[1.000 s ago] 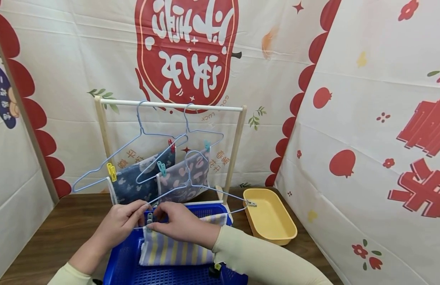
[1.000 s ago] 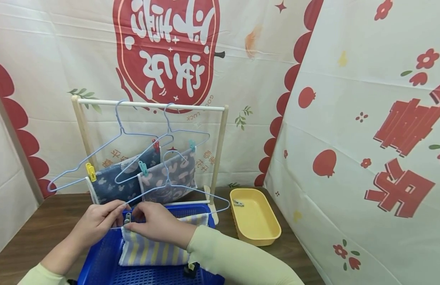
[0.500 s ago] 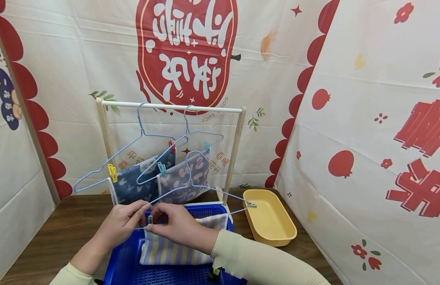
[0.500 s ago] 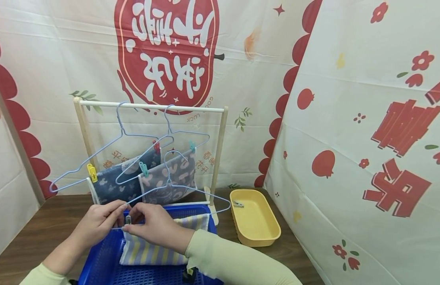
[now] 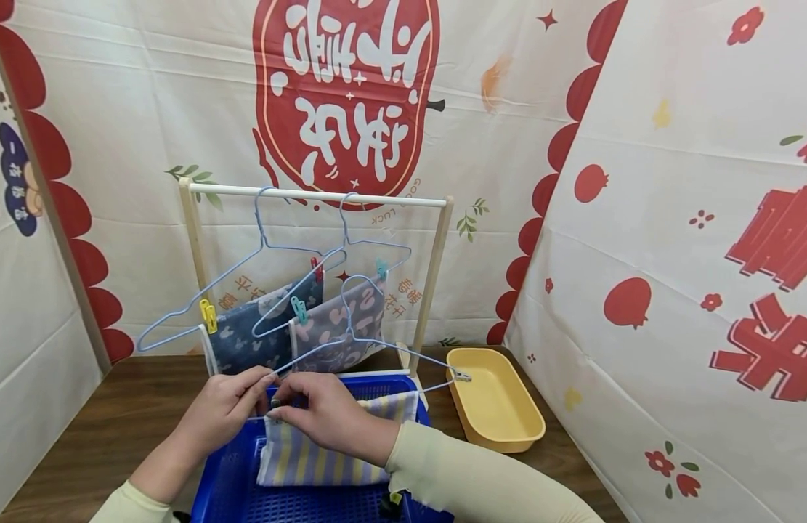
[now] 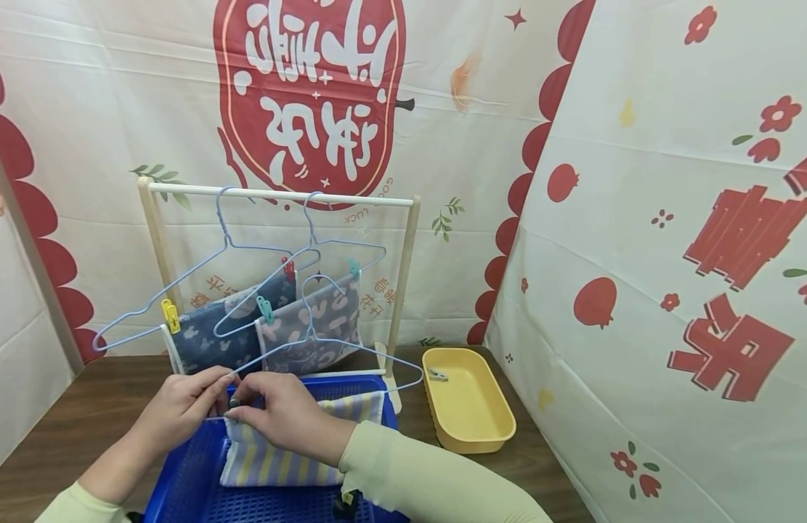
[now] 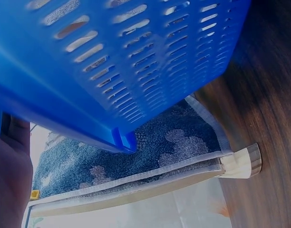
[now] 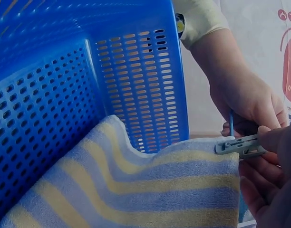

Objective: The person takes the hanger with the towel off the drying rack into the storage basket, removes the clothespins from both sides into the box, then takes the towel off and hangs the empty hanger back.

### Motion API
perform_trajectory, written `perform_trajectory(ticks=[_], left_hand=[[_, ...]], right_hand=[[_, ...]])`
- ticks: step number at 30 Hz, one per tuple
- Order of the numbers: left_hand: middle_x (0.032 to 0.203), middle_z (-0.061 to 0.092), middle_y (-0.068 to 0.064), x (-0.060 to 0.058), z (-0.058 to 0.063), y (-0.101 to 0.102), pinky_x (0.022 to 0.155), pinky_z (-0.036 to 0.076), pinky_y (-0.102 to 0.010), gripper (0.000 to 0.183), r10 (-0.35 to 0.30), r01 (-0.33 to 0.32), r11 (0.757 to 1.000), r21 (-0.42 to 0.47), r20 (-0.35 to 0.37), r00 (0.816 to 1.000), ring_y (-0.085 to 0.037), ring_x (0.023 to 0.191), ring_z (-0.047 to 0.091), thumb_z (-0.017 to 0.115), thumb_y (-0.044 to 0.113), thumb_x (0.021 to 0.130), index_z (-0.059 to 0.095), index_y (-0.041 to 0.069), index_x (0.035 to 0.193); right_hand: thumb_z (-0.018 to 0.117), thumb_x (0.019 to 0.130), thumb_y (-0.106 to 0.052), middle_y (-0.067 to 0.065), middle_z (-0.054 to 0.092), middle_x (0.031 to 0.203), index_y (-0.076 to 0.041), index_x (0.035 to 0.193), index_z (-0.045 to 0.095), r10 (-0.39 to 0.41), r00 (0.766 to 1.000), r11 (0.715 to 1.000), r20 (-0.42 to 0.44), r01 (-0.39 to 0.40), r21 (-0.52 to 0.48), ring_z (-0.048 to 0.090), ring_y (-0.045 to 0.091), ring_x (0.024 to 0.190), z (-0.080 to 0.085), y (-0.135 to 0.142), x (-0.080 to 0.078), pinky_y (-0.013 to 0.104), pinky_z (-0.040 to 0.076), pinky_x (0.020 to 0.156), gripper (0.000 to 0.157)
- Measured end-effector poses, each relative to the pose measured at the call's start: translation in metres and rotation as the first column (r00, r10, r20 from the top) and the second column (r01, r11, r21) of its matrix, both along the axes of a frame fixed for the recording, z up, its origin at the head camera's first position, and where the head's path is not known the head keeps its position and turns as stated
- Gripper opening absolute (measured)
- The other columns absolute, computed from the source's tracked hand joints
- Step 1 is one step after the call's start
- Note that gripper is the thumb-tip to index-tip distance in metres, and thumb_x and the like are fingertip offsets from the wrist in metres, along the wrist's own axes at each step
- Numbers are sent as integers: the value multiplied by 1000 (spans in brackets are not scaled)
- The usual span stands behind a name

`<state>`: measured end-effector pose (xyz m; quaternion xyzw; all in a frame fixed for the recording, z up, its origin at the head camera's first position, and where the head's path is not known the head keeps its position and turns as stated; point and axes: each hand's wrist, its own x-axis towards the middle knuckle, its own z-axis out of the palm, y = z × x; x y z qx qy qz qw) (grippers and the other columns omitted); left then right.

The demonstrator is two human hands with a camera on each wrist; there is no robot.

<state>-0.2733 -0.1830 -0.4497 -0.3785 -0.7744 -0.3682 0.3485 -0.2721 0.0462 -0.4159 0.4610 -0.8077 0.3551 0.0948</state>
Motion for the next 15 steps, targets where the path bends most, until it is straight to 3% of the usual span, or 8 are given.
perform_trajectory(ticks=[15], left_hand=[[72,64,17,-1,-2,0,58,48,-15,38,-10,10,1000,6,24,1000,3,63,58,67,-14,101,74,23,106]], right_hand=[[78,105,-14,-2,76,103,-12,104,76,1,1000,996,30,2,-94,60,-6,82,6,3,1,14,52,71,3]])
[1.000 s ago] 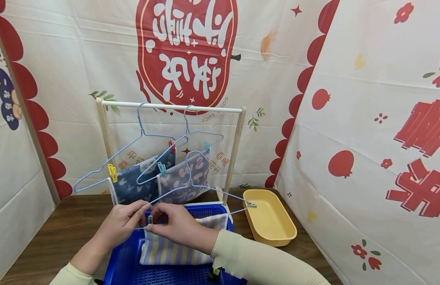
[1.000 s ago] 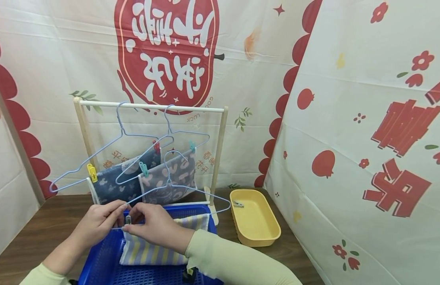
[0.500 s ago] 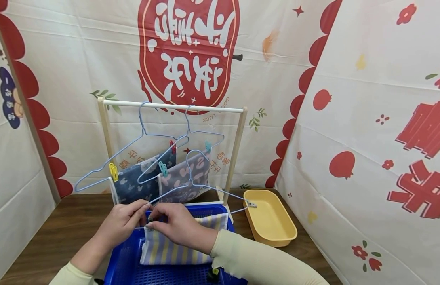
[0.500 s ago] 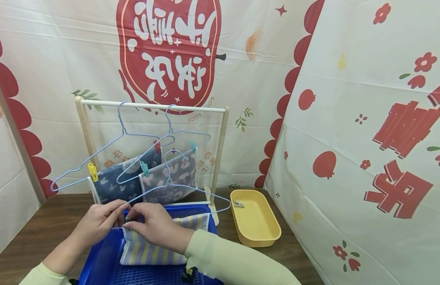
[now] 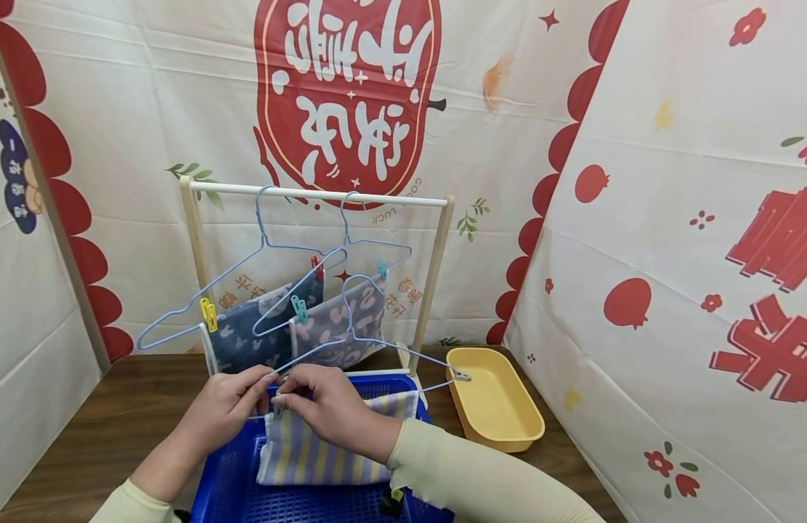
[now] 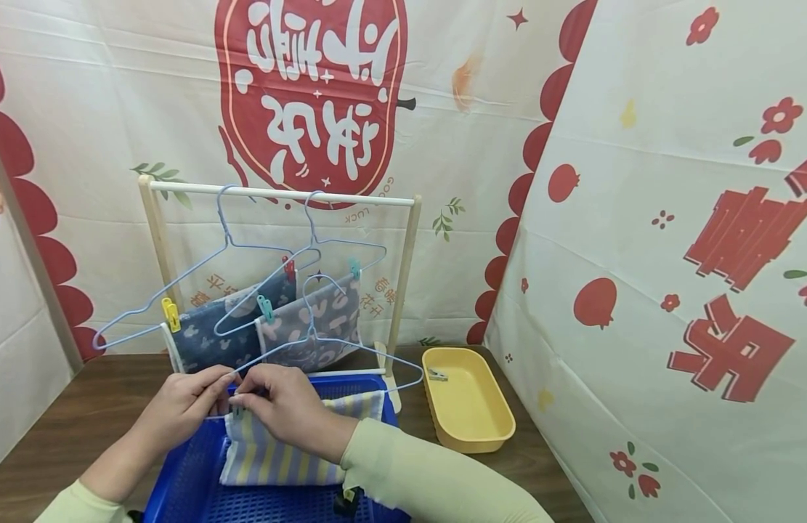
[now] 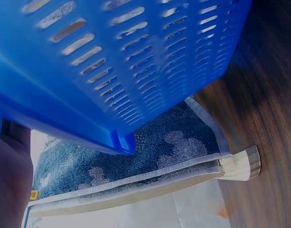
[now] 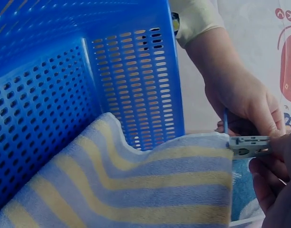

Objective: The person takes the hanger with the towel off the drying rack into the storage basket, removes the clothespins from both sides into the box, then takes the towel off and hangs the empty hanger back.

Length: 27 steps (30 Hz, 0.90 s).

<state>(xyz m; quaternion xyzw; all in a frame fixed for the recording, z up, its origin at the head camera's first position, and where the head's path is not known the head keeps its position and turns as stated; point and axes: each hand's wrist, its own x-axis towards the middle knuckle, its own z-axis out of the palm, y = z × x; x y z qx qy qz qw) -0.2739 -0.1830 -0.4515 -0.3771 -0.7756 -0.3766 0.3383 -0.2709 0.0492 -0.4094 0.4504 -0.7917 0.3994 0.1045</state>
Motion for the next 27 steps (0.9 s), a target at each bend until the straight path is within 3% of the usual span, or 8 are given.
perform_trajectory(ticks=[6,12,20,27], left_hand=[[73,63,19,0,1,0,57,48,-15,37,4,-4,1000,0,-6,1000,4,63,57,67,-14,101,73,22,105],[72,63,19,1,1,-1,59,47,-15,35,0,0,1000,0,-1,1000,4,62,56,67,-15,100,74,19,106],[72,62,20,0,1,-1,58,46,-15,32,4,-4,1000,-9,-6,1000,6,62,54,68,-15,99,74,16,105],[72,62,20,0,-2,-3,61,47,-16,34,14,-14,1000,-13,35,999,5,63,55,67,-15,100,75,18,107]], right_hand=[[75,109,-19,-2,74,111,-14,119,70,1,1000,1000,27,-1,6,64,-5,93,8,5,4,22,59,80,12],[78,107,-17,-5,72,106,-14,120,71,19,996,999,91,-16,-38,67,-4,92,15,12,7,22,60,81,15],[80,105,-13,-3,65,102,-9,128,73,26,995,999,-101,-28,-20,65,14,87,31,27,3,24,58,77,25],[79,104,-11,-4,66,105,-11,132,74,1,992,1000,-130,-4,-19,65,22,90,39,41,0,24,57,76,29]])
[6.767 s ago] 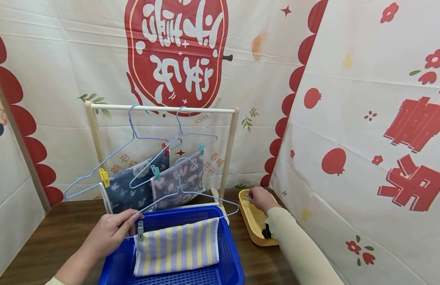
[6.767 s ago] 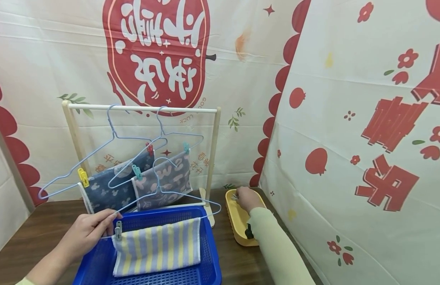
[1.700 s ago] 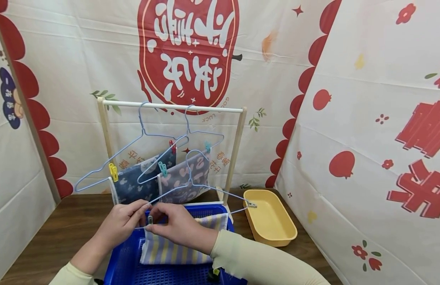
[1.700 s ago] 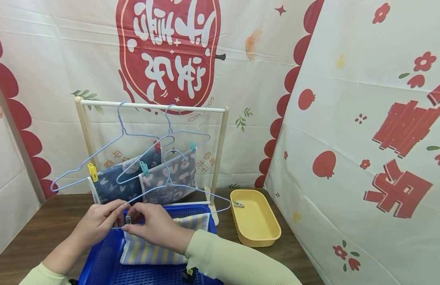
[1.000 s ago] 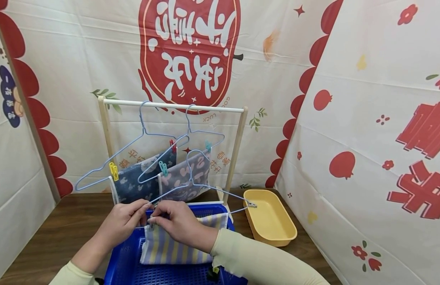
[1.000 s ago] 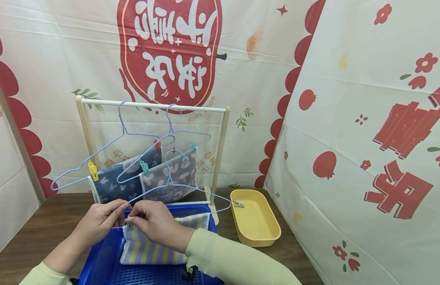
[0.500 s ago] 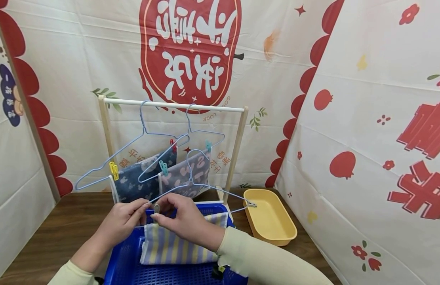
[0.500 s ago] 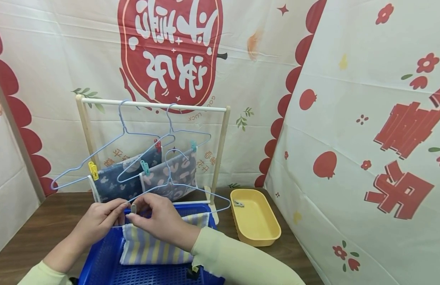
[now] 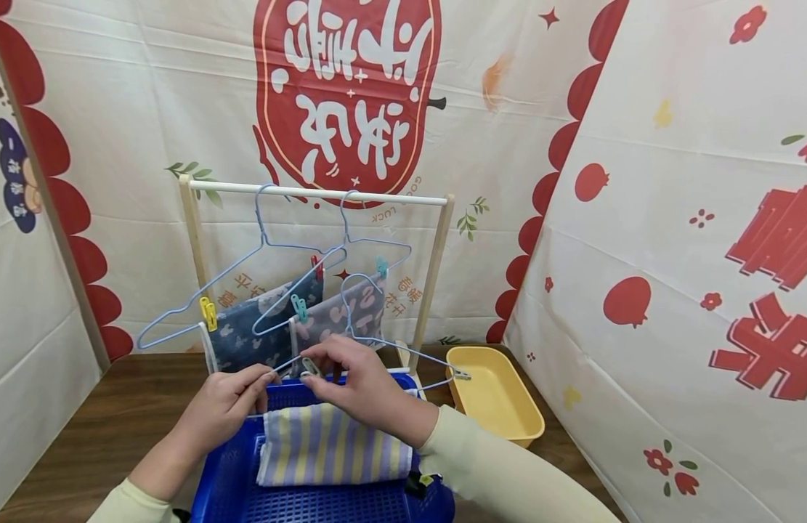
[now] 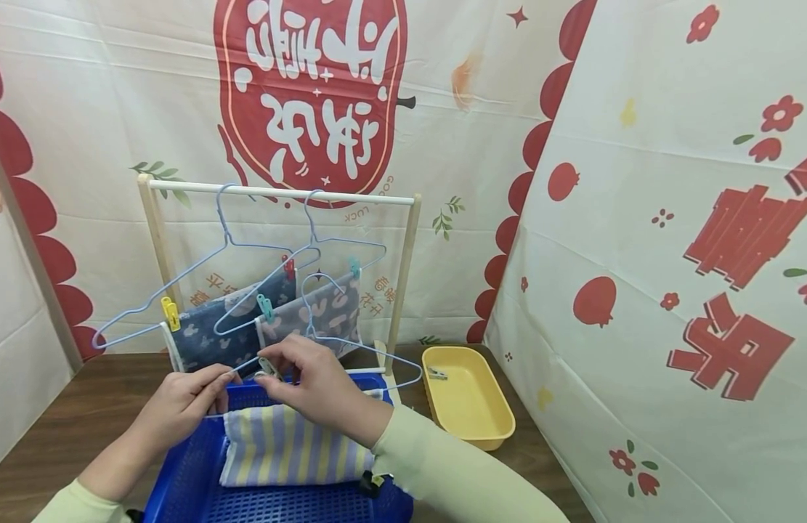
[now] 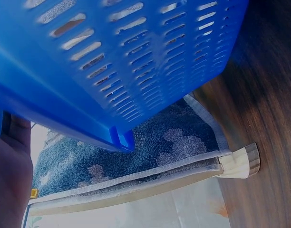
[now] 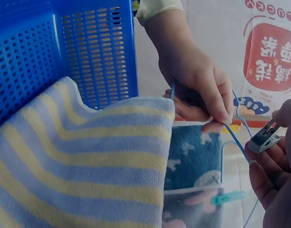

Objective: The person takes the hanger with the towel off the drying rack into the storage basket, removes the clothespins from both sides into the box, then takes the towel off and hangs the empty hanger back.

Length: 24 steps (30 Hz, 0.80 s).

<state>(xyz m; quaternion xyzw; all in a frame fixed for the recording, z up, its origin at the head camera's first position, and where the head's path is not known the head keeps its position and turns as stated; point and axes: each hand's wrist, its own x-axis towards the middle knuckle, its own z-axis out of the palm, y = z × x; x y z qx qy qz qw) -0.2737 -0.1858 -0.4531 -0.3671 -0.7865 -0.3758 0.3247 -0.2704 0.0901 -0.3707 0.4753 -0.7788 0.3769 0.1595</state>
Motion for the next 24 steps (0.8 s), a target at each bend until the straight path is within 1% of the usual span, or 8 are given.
perform_trajectory(ticks=[3,8,9,12,17,19,21,24], left_hand=[[72,62,21,0,-1,0,61,48,-16,35,6,-6,1000,-1,6,1000,5,62,55,67,-14,101,74,20,107],[72,62,21,0,-1,0,60,48,-16,34,11,-11,1000,-1,4,1000,5,62,55,66,-13,101,74,20,106],[72,62,21,0,-1,0,59,48,-16,34,10,-10,1000,-2,5,1000,5,62,55,66,-13,101,74,20,106],[71,63,21,0,-1,0,59,48,-16,34,6,-6,1000,-5,13,1000,5,61,55,65,-13,102,74,20,107],[71,63,21,0,-1,-1,57,48,-16,34,7,-7,1000,-4,28,1000,5,60,54,65,-12,104,75,20,107],[71,63,21,1,-1,-1,57,48,-16,34,7,-7,1000,-3,28,1000,5,60,55,65,-12,104,74,20,107],[71,63,20,1,0,-1,57,48,-16,34,6,-6,1000,-5,25,1000,5,60,55,65,-13,103,75,19,107],[71,63,20,1,0,-1,58,48,-16,35,4,-4,1000,-5,16,1000,4,60,55,65,-14,102,75,18,108]], right_hand=[[79,104,-11,-3,65,106,-11,134,74,-15,1000,1000,-10,15,7,64,20,90,1,9,-2,26,58,75,31],[79,102,-8,1,65,107,-7,136,74,-34,996,999,-87,34,3,61,18,86,5,29,-8,31,58,69,34],[80,102,-7,2,65,108,-6,136,74,-40,995,999,-95,40,-3,61,19,84,6,33,-9,28,57,68,35],[79,100,-2,6,67,110,-2,136,74,-62,994,998,-90,59,-33,61,19,82,10,44,-12,26,56,67,37],[78,99,3,10,71,113,1,138,73,-104,991,993,-80,99,-65,63,13,85,15,59,-17,26,58,68,39],[78,99,4,10,71,114,0,139,73,-124,988,990,-88,118,-72,64,12,85,15,65,-20,28,59,68,40],[79,98,5,11,72,115,-1,139,74,-143,985,988,-98,136,-78,64,13,84,17,71,-23,33,60,68,42],[78,97,5,10,72,117,-2,140,74,-175,978,983,-111,166,-83,64,16,84,19,81,-27,36,59,68,44]])
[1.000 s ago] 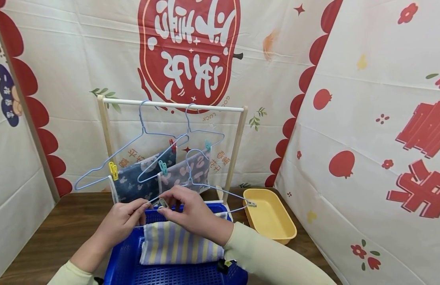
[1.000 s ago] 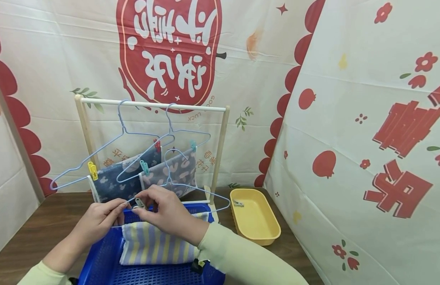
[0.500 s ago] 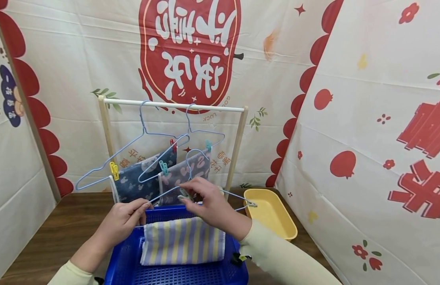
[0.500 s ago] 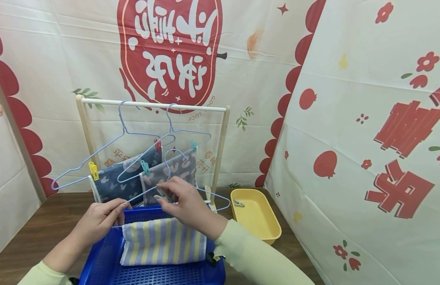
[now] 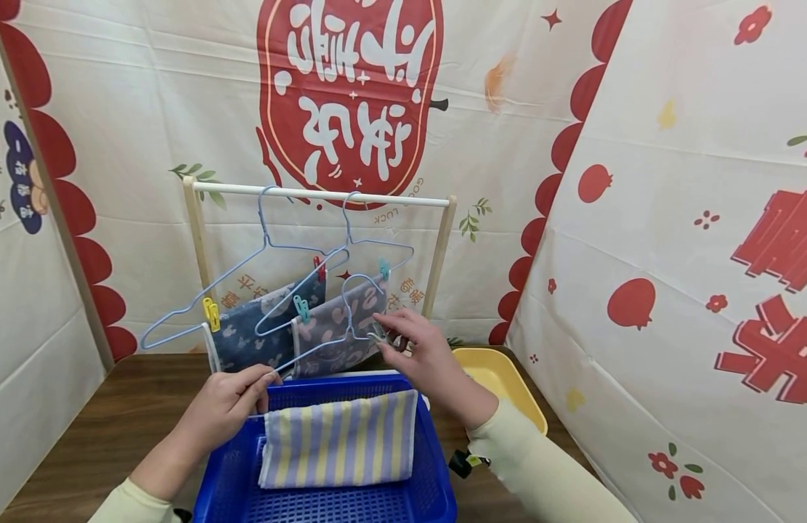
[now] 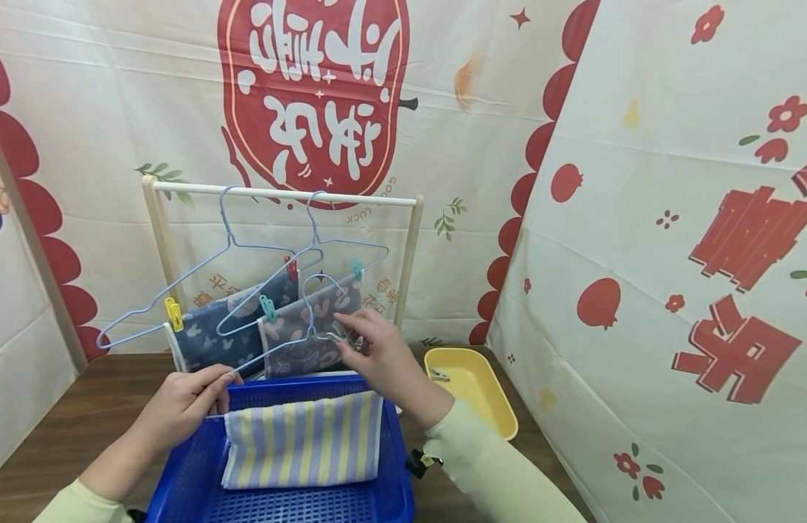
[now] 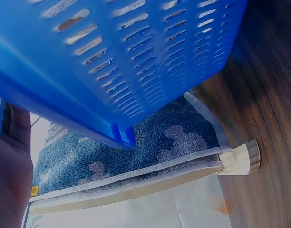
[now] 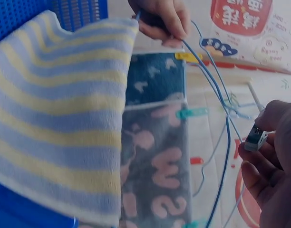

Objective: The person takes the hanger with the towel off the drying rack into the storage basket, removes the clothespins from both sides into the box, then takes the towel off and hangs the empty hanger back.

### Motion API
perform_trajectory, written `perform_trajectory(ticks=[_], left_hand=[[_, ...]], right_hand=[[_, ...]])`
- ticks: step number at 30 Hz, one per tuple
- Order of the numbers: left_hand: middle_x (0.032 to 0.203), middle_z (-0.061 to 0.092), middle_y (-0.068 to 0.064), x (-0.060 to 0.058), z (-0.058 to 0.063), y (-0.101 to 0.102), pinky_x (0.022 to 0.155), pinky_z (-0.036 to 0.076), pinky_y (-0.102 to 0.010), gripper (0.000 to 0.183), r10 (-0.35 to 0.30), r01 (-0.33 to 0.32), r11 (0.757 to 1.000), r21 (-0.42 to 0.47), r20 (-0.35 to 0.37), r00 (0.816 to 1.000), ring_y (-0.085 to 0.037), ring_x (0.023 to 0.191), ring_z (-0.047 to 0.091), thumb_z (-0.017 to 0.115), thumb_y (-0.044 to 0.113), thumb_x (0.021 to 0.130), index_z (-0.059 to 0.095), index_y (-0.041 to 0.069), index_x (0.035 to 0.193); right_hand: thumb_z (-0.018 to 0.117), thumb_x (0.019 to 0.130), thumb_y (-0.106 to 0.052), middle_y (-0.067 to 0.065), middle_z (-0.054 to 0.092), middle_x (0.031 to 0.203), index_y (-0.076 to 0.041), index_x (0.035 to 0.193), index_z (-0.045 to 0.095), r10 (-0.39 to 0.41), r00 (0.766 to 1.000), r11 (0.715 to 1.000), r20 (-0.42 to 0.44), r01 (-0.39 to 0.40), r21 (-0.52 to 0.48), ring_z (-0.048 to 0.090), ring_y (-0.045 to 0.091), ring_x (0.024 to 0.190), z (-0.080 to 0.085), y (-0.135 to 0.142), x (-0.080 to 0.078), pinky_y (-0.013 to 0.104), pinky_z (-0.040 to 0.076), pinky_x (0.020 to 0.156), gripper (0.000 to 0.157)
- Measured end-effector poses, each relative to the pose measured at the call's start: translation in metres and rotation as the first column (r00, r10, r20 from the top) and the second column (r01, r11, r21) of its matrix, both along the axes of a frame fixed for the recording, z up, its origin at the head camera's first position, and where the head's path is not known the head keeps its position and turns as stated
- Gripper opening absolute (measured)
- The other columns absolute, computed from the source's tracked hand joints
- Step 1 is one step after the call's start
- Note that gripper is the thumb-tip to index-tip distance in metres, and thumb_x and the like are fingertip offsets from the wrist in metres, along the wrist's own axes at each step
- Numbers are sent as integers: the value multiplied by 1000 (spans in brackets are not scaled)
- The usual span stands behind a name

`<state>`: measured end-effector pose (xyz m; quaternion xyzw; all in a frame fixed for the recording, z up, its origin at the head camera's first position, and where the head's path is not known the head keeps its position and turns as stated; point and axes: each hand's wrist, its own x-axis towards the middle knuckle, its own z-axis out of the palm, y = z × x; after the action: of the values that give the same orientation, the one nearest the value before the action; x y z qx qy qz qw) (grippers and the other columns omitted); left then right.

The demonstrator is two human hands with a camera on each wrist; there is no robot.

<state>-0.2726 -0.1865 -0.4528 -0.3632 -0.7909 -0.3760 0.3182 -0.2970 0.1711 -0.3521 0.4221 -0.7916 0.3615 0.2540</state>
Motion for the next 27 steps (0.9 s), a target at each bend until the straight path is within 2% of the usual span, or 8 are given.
perform_trajectory(ticks=[5,11,15,19,27], left_hand=[[71,63,20,0,0,1,58,48,-16,36,-5,5,1000,6,2,1000,4,60,55,65,-14,102,74,20,107],[71,63,19,0,1,2,57,48,-16,35,-3,3,1000,8,7,1000,5,60,54,65,-13,103,75,20,107],[71,63,20,1,1,2,57,48,-16,34,5,-5,1000,4,17,1000,5,60,53,65,-12,104,75,20,108],[71,63,20,2,2,2,57,48,-16,32,19,-19,1000,0,29,999,5,60,53,65,-11,104,76,19,107],[71,64,18,3,3,4,56,48,-16,26,6,-6,1000,4,25,1000,4,60,55,65,-13,103,77,10,107]], right_hand=[[78,97,6,9,71,119,-3,142,73,-83,996,997,18,83,-4,64,18,86,4,21,-5,33,57,71,47],[79,97,9,13,72,116,0,140,74,-177,983,983,57,179,-40,69,24,95,6,47,-17,34,60,75,45],[79,98,6,12,72,117,0,139,73,-277,958,960,68,279,-25,70,25,98,3,68,-30,33,60,78,42],[79,99,5,12,72,117,0,139,73,-353,928,935,121,355,1,70,28,101,-4,89,-45,36,60,80,41],[81,98,3,13,74,107,1,128,78,-443,869,892,220,453,10,70,29,97,-36,135,-80,32,58,81,30]])
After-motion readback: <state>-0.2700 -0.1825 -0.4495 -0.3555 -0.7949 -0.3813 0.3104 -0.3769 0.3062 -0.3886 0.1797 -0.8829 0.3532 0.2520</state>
